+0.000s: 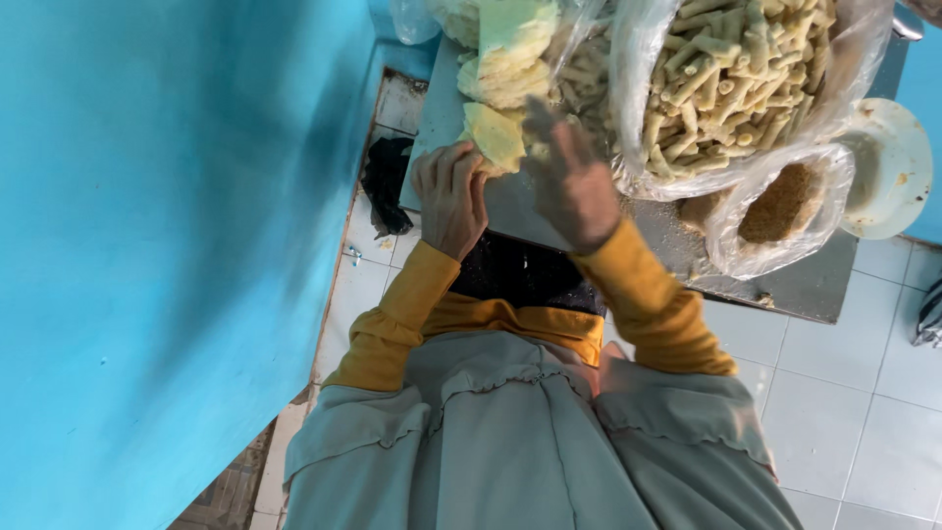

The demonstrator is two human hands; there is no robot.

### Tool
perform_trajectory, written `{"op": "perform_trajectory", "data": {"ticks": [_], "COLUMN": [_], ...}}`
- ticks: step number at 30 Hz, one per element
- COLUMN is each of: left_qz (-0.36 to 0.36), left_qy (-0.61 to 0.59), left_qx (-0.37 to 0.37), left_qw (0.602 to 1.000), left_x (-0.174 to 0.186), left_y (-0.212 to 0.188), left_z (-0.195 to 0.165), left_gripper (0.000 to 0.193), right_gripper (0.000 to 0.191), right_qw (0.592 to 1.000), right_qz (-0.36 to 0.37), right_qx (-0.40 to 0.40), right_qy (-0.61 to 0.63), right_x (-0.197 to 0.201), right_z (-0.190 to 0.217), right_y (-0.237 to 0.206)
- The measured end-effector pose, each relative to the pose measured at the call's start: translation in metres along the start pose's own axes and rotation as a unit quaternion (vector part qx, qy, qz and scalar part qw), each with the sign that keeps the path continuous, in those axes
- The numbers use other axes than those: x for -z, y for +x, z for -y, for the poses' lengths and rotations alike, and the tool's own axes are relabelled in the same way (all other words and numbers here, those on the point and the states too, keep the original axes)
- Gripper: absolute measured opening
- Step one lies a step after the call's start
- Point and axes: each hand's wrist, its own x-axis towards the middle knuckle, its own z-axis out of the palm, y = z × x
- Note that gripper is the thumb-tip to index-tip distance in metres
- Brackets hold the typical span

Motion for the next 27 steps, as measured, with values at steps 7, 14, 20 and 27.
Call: {"op": "perform_trajectory", "data": {"ticks": [7,14,20,27], "left_qz": [-0.004,0.017,0.110,0.112], "left_qy": [0.005,-0.104,-0.494,-0.494], "left_qx": [0.003,0.045,0.346,0.321], "left_qw": [1.000,0.993,0.790,0.800], "left_x": [0.007,0.021,-0.006,-0.013], "left_y": [0.006,0.011,0.003,-0.015], "left_z": [-0.005,-0.033,-0.059,-0.078], "left_gripper": [0.013,0.012,0.017,0.013], "right_gripper": [0.054,0.046,0.050,0.054], "right_qw": [0.895,0.811,0.892,0.854], "right_qz": [0.002,-0.034,-0.003,-0.070], "right_qx": [-0.325,-0.421,-0.348,-0.432], "right_qy": [0.305,0.404,0.289,0.282], "right_x": [-0.033,0.014,0.024,0.023], "right_z": [-0.015,-0.013,0.040,0.055], "right_y": [0.011,-0.028,-0.055,-0.070]}}
